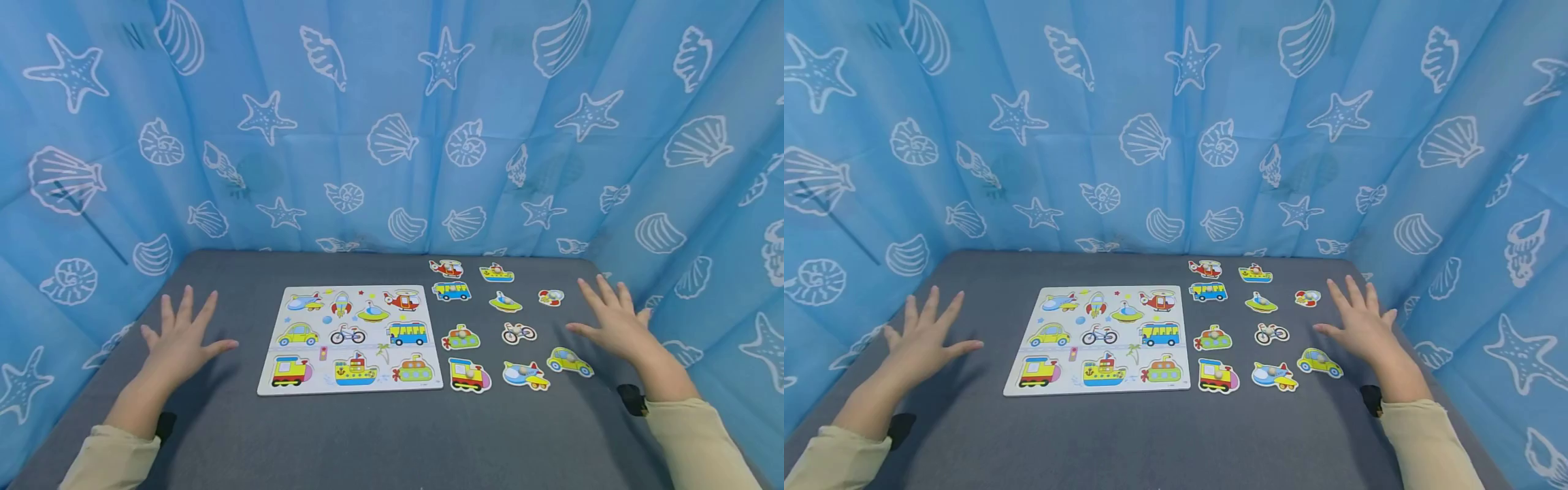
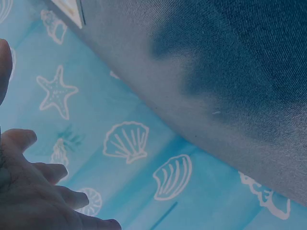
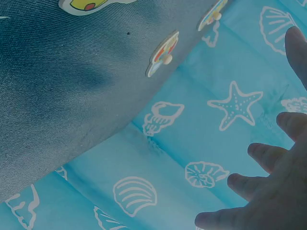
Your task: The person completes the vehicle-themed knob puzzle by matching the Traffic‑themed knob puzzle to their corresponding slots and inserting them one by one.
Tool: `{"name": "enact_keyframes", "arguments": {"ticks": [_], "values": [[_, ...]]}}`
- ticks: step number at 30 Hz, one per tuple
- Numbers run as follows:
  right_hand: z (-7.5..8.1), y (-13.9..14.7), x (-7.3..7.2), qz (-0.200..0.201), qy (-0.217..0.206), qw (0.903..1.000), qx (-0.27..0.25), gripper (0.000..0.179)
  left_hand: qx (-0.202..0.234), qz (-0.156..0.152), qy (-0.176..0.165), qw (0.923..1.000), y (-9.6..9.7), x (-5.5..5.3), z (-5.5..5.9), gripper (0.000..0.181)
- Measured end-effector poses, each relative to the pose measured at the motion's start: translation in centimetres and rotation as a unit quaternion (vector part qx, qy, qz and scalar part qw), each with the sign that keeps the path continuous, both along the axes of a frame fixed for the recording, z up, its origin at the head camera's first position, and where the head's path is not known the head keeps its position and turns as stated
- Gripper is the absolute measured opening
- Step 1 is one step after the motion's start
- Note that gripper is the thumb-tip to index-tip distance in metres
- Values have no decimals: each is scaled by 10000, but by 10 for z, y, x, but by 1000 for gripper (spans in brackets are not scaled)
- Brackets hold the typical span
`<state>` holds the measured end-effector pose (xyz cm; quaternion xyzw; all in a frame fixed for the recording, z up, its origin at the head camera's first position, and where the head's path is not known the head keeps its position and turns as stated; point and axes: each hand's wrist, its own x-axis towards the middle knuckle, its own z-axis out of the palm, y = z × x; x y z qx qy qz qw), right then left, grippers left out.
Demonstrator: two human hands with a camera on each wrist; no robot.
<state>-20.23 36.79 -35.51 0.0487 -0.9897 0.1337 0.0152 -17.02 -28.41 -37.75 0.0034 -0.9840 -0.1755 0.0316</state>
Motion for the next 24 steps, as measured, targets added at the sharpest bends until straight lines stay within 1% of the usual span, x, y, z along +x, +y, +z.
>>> {"name": "enact_keyframes", "arguments": {"ticks": [5,10,13,18,21,24], "values": [[-1,-2,-1,33,5,10000,42,93,-17,-74,31,10000,-2,0,-2,102],[-8,-4,-3,71,40,9997,223,91,-145,-278,61,9995,-3,2,-12,104],[-11,-5,-3,68,101,9996,270,90,-220,-464,56,9987,-2,3,-18,105],[-13,-6,-4,79,355,9990,252,87,-291,-780,4,9965,-1,2,-24,103],[-14,-8,-6,145,501,9984,214,83,-351,-1019,-72,9941,-1,1,-29,106],[-14,-11,-8,216,609,9978,141,81,-329,-1310,-220,9906,-2,0,-34,108]]}}
